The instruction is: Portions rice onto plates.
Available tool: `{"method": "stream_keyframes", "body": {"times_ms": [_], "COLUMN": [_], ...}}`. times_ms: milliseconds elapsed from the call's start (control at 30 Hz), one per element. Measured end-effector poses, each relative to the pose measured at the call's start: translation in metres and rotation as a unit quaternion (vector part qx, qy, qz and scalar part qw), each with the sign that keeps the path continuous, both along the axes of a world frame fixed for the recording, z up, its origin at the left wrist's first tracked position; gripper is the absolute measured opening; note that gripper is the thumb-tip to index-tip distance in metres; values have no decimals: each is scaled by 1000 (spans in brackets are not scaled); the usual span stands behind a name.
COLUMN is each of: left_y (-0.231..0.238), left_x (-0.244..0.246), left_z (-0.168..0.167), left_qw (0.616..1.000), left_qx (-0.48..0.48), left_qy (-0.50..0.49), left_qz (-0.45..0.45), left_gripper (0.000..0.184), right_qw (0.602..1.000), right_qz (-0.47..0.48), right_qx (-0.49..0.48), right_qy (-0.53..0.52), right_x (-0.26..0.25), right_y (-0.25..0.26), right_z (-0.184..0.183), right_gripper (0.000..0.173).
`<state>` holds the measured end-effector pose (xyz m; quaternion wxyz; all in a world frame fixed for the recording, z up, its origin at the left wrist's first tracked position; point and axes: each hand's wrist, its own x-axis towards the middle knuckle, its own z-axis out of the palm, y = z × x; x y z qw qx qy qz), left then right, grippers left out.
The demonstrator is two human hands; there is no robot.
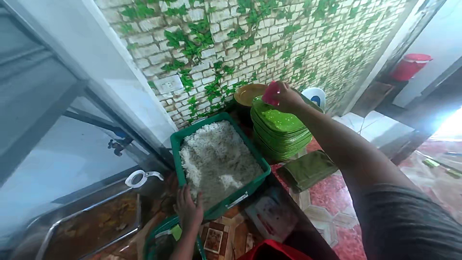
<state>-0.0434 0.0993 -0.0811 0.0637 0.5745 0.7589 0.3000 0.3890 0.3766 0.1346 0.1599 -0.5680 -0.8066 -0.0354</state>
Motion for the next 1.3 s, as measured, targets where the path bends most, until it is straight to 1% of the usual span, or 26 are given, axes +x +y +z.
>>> {"method": "stream_keyframes", "body": {"times_ms": [133, 200, 367, 500, 633, 733, 767, 833, 900, 933, 1000, 1067, 1167, 1233, 1300], "left_y": [0, 0, 0, 2, 2, 2, 2, 2, 2, 1, 2, 2, 1, 1, 1], "left_x": [0, 1, 4, 2, 2, 2, 2, 0, 1, 1, 1, 1, 0, 0, 1], "left_z": [-2, 0, 2, 0, 0, 1, 2, 2, 2, 2, 2, 2, 2, 1, 2], "left_qw": [1000, 1000, 1000, 1000, 1000, 1000, 1000, 1000, 1000, 1000, 1000, 1000, 1000, 1000, 1000], "left_qx": [5, -3, -17, -13, -16, -23, -26, -24, -23, -24, -24, -19, -22, -24, -22], "left_qy": [6, 3, 1, 5, 5, 9, 12, 14, 16, 17, 15, 13, 13, 12, 11], "left_qz": [5, 4, 11, 12, 6, 1, 0, -6, -8, -7, -5, -5, -5, -6, -4], "left_gripper": [60, 59, 58, 58, 60, 60, 59, 59, 59, 59, 59, 58, 58, 58, 58], "right_qw": [996, 994, 988, 982, 987, 986, 986, 979, 961, 955, 950, 941, 911, 904, 912], "right_qz": [42, 58, 88, 105, 75, 59, 52, 22, -26, -47, -85, -116, -123, -117, -116], "right_qx": [28, 57, 88, 121, 129, 152, 161, 158, 145, 130, 82, 32, -46, -104, -139], "right_qy": [-67, -71, -95, -96, -55, -20, 10, 126, 234, 262, 288, 315, 392, 398, 368], "right_x": [6, 12, 22, 36, 52, 59, 61, 65, 69, 73, 77, 77, 66, 56, 48], "right_y": [-3, -6, -15, -45, -79, -90, -90, -87, -80, -77, -74, -73, -76, -76, -71], "right_z": [-3, -6, -9, -16, -28, -39, -42, -46, -44, -41, -27, -3, 27, 34, 36], "right_gripper": [31, 27, 22, 20, 17, 18, 21, 28, 37, 42, 48, 51, 50, 47, 48]}}
